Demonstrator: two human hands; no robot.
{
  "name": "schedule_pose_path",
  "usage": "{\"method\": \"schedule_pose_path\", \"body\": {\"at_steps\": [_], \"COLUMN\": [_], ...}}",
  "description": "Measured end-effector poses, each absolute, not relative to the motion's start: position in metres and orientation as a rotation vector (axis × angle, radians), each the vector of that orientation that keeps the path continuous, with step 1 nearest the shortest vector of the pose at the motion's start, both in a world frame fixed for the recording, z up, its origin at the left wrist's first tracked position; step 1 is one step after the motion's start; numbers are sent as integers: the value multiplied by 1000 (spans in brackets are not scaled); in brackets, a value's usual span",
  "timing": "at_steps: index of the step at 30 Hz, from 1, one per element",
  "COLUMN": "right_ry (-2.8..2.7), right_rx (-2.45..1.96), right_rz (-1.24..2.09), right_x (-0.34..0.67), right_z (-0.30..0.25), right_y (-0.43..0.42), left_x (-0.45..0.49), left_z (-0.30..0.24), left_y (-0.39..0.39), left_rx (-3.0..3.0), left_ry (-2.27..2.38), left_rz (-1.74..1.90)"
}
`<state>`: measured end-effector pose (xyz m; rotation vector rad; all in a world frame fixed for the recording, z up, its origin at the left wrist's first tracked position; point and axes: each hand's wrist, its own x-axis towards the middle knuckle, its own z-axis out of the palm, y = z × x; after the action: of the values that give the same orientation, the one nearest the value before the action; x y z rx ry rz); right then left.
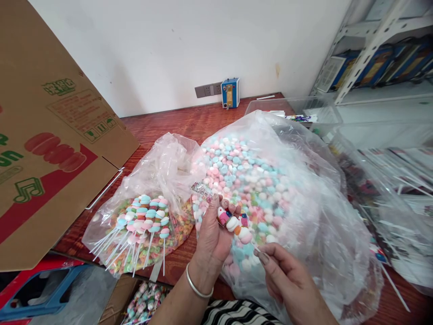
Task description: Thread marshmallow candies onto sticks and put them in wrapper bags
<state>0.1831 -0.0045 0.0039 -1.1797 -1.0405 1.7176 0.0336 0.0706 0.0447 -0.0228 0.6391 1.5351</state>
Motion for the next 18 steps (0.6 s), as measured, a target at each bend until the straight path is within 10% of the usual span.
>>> {"method": "schedule_pose_path", "body": {"at_steps": [6, 14, 18], "right_ry": [-671, -1856, -1560], "right_rx": [-997, -1188, -1208], "right_rz": [2195, 569, 1235], "right_x": [178, 183, 181], "right_z": [5, -7, -3], "right_y": [-1, 2, 6], "left_x": [40, 49, 51], "left_z": [44, 39, 39], "left_y": [68, 69, 66], "left_rx": [-18, -66, -54], "left_ry": [654, 824, 783], "left_rz": [1489, 1477, 1472]}}
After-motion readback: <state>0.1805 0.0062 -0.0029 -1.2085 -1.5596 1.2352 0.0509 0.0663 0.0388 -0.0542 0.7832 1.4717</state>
